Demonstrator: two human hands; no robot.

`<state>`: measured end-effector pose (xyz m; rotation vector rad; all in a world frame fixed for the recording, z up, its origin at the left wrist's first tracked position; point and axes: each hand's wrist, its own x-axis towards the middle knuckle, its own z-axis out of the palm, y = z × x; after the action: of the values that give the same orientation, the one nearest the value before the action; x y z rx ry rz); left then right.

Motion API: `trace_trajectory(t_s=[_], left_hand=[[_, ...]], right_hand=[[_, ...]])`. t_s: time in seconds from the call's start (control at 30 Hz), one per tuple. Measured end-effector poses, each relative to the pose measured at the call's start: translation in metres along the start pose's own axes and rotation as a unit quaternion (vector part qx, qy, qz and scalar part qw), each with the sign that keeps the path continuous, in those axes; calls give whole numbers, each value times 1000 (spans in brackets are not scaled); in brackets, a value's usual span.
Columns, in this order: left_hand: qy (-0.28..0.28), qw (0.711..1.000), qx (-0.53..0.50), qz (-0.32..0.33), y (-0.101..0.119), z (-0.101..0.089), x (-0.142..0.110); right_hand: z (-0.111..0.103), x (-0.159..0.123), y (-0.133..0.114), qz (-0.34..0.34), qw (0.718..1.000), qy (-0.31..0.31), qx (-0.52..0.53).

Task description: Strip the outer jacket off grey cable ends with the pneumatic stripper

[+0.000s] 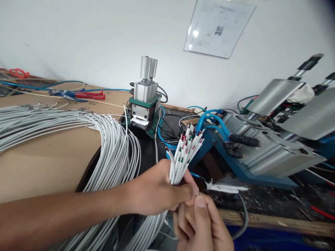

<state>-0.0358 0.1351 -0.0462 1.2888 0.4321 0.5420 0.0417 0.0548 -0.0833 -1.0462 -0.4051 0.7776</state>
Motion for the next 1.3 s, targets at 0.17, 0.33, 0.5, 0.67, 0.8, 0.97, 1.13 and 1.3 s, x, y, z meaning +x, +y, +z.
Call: trace_trajectory(t_s=[0.17, 0.33, 0.5, 0.67, 0.8, 0.97, 1.13, 1.3], left_hand=[[-46, 996, -75, -18, -3, -1, 2], [-37, 994, -99, -12, -7, 0, 3], [-24, 994, -108, -4, -6, 3, 2], [-42, 994, -95, -24, -2, 2, 3], [-45, 993, -110, -19, -3, 0, 3], [-54, 993, -103, -11, -7, 0, 5], [-39, 994, -99, -15, -7, 1, 5], [1, 997, -79, -25, -2, 3, 2]], right_hand=[[-7, 14, 21, -19, 999, -5, 40], [-10, 18, 26, -6, 1000, 21, 14], [-8, 17, 23, -10, 1000, 2, -9], [11, 3, 8, 15, 999, 33, 18], [10, 6, 8, 12, 999, 19, 29], [6, 11, 10, 17, 999, 14, 31], [18, -1, 2, 35, 997, 41, 47], [16, -1, 4, 23, 999, 40, 23]])
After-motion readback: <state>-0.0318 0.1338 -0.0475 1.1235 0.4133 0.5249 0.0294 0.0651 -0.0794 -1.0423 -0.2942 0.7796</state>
